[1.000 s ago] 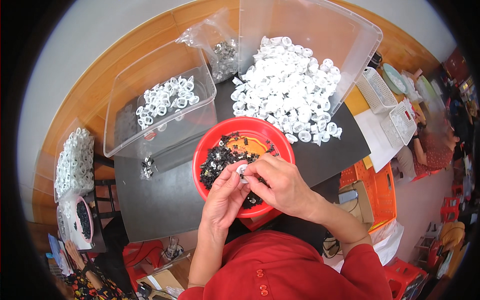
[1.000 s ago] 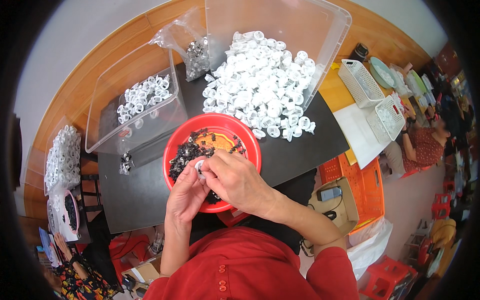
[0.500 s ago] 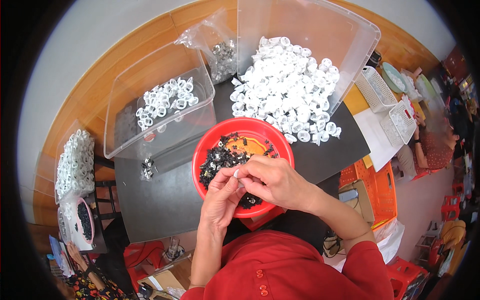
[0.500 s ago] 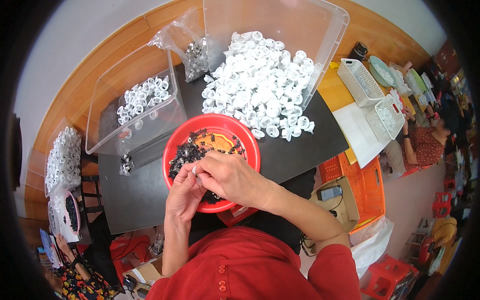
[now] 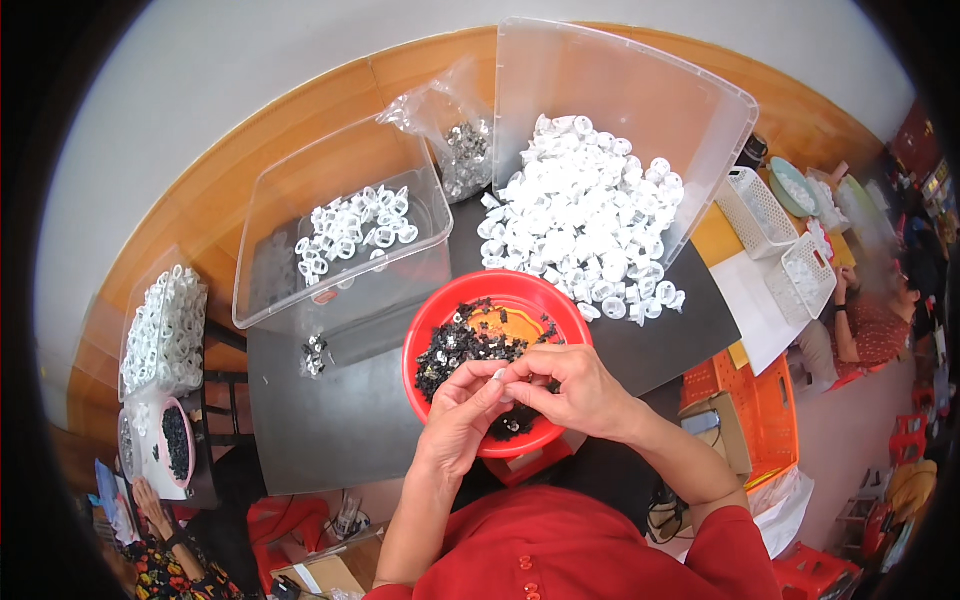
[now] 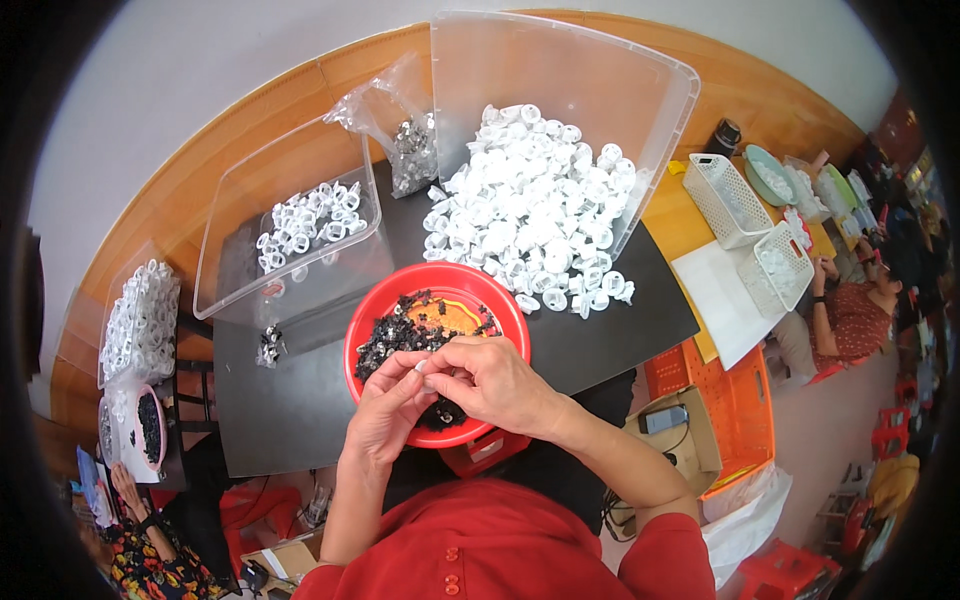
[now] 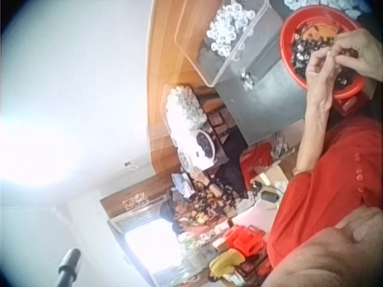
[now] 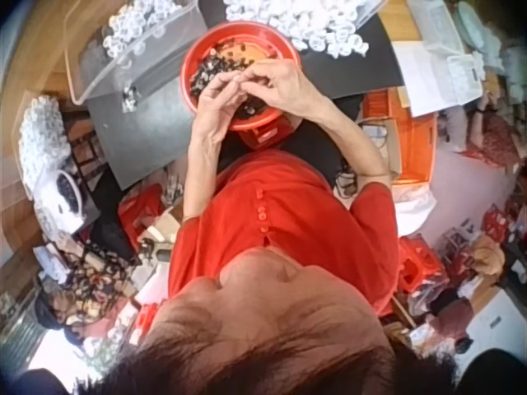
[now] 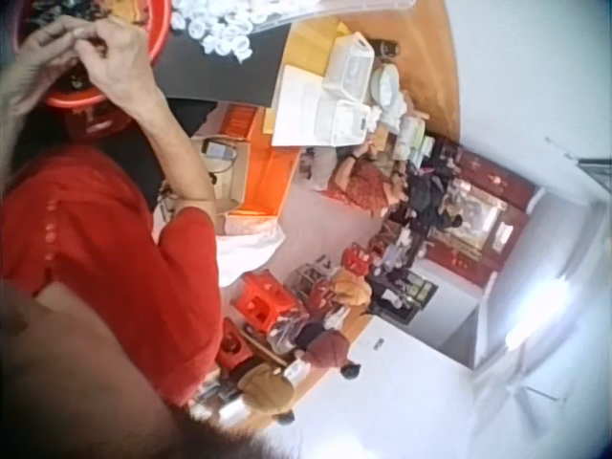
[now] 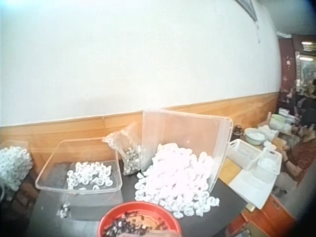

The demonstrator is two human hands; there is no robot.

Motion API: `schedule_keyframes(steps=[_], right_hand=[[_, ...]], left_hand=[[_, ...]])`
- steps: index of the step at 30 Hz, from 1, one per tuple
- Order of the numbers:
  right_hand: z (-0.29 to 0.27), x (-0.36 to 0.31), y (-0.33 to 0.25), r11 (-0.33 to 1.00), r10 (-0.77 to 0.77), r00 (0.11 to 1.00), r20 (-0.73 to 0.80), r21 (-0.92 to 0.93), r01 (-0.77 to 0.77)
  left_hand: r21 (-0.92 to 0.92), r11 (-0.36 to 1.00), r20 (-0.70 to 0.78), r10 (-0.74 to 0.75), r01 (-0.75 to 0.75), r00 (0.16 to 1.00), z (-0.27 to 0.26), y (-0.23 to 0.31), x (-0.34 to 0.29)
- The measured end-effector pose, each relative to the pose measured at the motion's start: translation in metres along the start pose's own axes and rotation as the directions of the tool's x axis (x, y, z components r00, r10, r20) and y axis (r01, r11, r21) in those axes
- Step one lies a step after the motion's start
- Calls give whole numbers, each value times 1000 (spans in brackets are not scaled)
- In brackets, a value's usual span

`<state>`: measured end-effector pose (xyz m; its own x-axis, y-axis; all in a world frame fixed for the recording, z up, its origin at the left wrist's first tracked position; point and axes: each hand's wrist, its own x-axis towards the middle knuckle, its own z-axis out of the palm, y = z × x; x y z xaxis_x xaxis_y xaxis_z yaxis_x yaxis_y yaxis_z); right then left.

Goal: Assembling small plastic shoe components by inserting black pieces into white ring-shaped washers.

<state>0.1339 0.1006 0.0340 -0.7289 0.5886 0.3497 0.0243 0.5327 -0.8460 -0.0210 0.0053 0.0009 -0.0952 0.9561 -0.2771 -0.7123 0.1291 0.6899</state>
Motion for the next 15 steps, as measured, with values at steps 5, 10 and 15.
schedule_keyframes(steps=[5, 10, 15], right_hand=[[-19, 3, 0, 986, 159, 978, -132, -24, -164], [-39, 19, 22, 966, 236, 946, -221, -52, -253], [-42, 49, 37, 960, 150, 954, -260, -192, -203]], left_hand=[[101, 995, 29, 23, -26, 999, 6, 35, 8], [-216, 943, 112, 281, -252, 953, 17, 135, 53], [-311, 944, 172, 169, -109, 970, 33, 143, 52]])
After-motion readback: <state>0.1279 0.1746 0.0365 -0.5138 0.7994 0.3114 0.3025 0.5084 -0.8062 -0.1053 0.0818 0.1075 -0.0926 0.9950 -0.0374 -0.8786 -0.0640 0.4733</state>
